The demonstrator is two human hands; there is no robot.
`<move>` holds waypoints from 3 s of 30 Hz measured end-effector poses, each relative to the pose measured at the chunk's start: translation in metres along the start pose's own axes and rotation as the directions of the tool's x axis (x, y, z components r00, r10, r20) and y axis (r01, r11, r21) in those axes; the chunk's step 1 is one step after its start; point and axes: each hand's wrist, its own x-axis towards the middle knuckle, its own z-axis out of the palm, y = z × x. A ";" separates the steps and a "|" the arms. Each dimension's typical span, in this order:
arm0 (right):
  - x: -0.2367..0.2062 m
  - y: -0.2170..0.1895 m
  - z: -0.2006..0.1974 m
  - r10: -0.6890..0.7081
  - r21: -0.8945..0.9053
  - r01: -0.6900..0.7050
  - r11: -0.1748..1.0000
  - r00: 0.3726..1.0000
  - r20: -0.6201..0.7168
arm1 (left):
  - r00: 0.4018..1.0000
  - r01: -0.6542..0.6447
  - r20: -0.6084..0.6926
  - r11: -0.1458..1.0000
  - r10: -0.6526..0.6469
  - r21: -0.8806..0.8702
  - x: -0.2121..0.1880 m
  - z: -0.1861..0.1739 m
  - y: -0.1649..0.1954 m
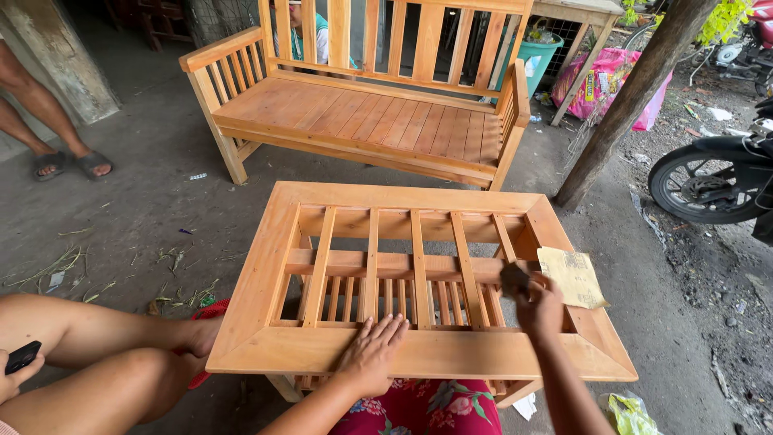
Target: The person sands a slatted wooden table frame with sandpaper, rubbing the rails and slats by hand while steadying the frame with the other hand. They reposition around the frame and continue sanding its edges and top surfaces throughout the clip.
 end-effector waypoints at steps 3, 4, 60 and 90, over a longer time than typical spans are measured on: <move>0.017 0.037 -0.002 0.266 -0.517 -0.118 0.848 0.938 0.222 | 1.000 0.002 0.014 1.000 -0.002 -0.017 -0.002 0.000 -0.001; 0.019 0.044 -0.003 0.348 -0.450 -0.218 0.866 0.909 0.230 | 1.000 -0.001 0.014 1.000 0.001 -0.012 -0.003 0.000 -0.001; -0.121 -0.212 -0.005 -0.766 0.634 0.430 0.643 0.359 0.533 | 0.985 0.124 -0.083 0.959 -0.150 -0.255 -0.017 0.014 -0.073; -0.103 -0.199 0.052 -0.493 0.112 0.493 0.863 0.770 0.405 | 0.739 -0.171 -0.674 0.965 -0.008 -0.199 -0.037 -0.025 -0.056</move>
